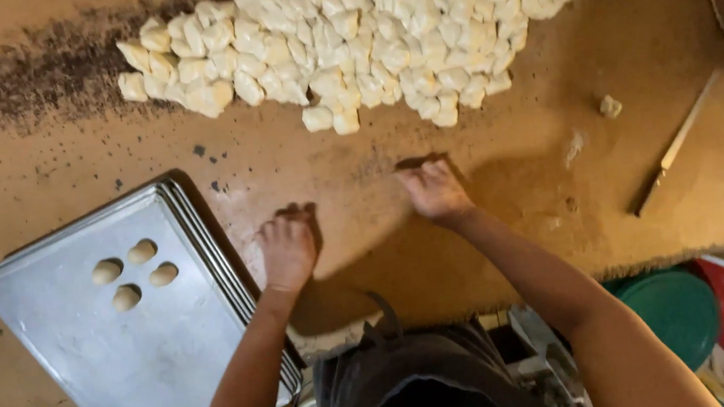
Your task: Rolling small pieces of dough into balls and arranging them in neat rows on metal baking trays.
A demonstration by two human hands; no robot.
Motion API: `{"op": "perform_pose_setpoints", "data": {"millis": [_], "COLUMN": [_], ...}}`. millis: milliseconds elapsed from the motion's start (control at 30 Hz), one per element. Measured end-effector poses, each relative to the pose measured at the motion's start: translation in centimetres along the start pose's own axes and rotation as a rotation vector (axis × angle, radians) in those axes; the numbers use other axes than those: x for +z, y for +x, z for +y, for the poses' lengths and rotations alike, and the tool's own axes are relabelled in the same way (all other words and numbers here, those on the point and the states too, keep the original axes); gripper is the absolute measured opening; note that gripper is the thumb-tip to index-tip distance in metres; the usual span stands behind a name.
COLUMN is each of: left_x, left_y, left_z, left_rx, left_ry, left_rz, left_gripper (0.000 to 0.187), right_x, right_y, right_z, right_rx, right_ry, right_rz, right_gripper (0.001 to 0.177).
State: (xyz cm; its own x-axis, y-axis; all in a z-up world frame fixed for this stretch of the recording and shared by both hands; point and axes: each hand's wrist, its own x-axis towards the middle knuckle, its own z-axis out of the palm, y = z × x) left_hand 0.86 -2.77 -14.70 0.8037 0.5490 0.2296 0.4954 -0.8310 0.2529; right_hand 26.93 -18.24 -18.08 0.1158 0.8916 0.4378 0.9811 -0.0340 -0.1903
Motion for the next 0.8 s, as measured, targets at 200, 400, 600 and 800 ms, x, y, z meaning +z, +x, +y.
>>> {"op": "perform_pose_setpoints", "data": {"millis": [200, 400, 600, 800], "left_x": [6.3, 2.0, 5.7, 1.0], "left_y": [5.8, -0.2, 7.1, 2.2], "left_z": [-1.2, -1.0, -4.7, -3.1], "left_rx": [-0.215, 0.083, -0.335, -0.271], "left_ry": [0.082, -0.021, 0.1, -0.135], "left_rz": [0.243, 0.012, 0.205, 0.155], "left_gripper": [0.024, 0.025, 0.019, 0.02], "right_x": [2.2, 2.4, 4.6, -1.1], "right_y": [6.6, 4.4, 8.1, 6.1], "right_z": [2.2, 4.7, 2.6, -3.2], "right_rx": [0.108, 0.021, 0.029, 0.2], "right_ry": [0.104, 0.08, 0.09, 0.329], "right_rz": [0.079, 0.02, 0.083, 0.053], "right_gripper": [0.022, 0.026, 0.027, 0.028]}}
